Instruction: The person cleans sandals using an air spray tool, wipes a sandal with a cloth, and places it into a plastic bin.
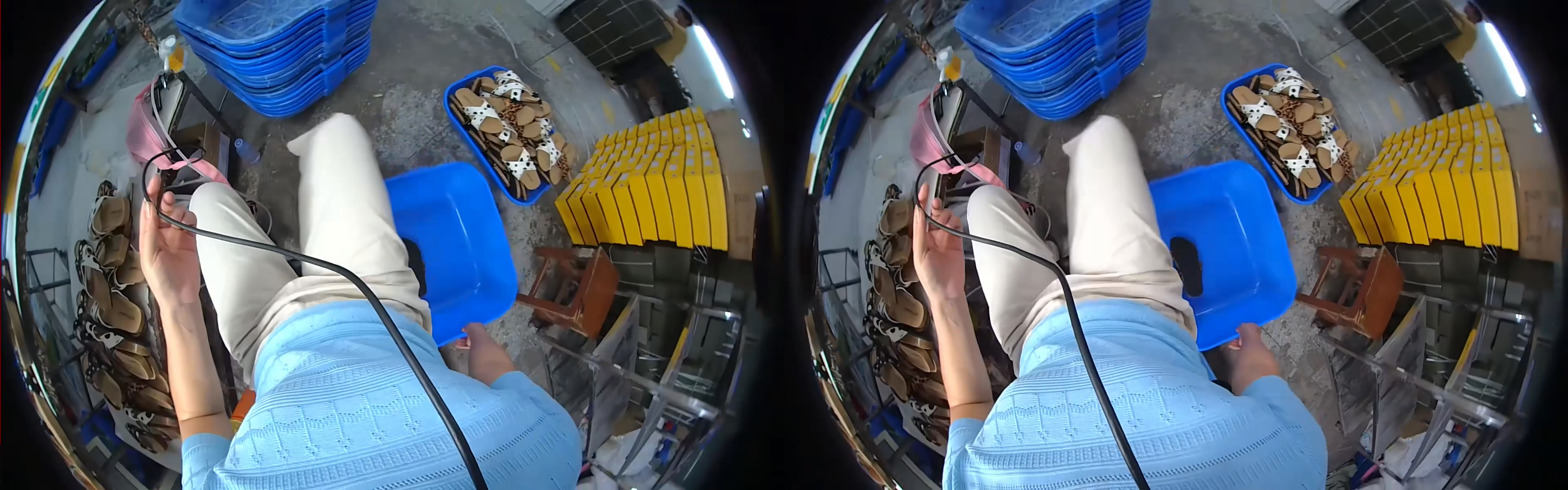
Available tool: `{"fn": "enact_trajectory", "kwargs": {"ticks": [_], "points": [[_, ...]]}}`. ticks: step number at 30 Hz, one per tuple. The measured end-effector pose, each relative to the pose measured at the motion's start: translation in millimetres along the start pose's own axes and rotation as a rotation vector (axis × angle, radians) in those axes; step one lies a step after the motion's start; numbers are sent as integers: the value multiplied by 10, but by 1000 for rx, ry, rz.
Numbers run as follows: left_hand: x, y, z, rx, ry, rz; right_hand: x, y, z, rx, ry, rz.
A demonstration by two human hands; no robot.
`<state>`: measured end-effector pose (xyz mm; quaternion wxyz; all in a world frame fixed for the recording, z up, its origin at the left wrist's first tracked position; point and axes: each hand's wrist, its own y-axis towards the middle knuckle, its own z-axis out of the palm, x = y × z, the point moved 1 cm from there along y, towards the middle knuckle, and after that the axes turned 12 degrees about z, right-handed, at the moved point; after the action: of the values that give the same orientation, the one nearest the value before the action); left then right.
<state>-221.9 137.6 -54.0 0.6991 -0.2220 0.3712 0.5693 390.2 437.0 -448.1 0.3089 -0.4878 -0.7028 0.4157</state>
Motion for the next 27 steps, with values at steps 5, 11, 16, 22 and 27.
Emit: {"fn": "enact_trajectory", "kwargs": {"ticks": [5,11,16,22,27], "points": [[12,-68,-265,112,-198,-15,289,-254,79,27,-155,-200],[-47,53,-383,156,-306,-51,1075,-1441,833,-33,-205,-672],[-36,177,-333,233,-338,-86,920,-2131,813,-222,-216,-876],[64,316,-203,197,-300,-129,393,-1875,412,17,95,-660],[236,371,-95,189,-239,-107,159,-1518,295,8,29,-616]]}}
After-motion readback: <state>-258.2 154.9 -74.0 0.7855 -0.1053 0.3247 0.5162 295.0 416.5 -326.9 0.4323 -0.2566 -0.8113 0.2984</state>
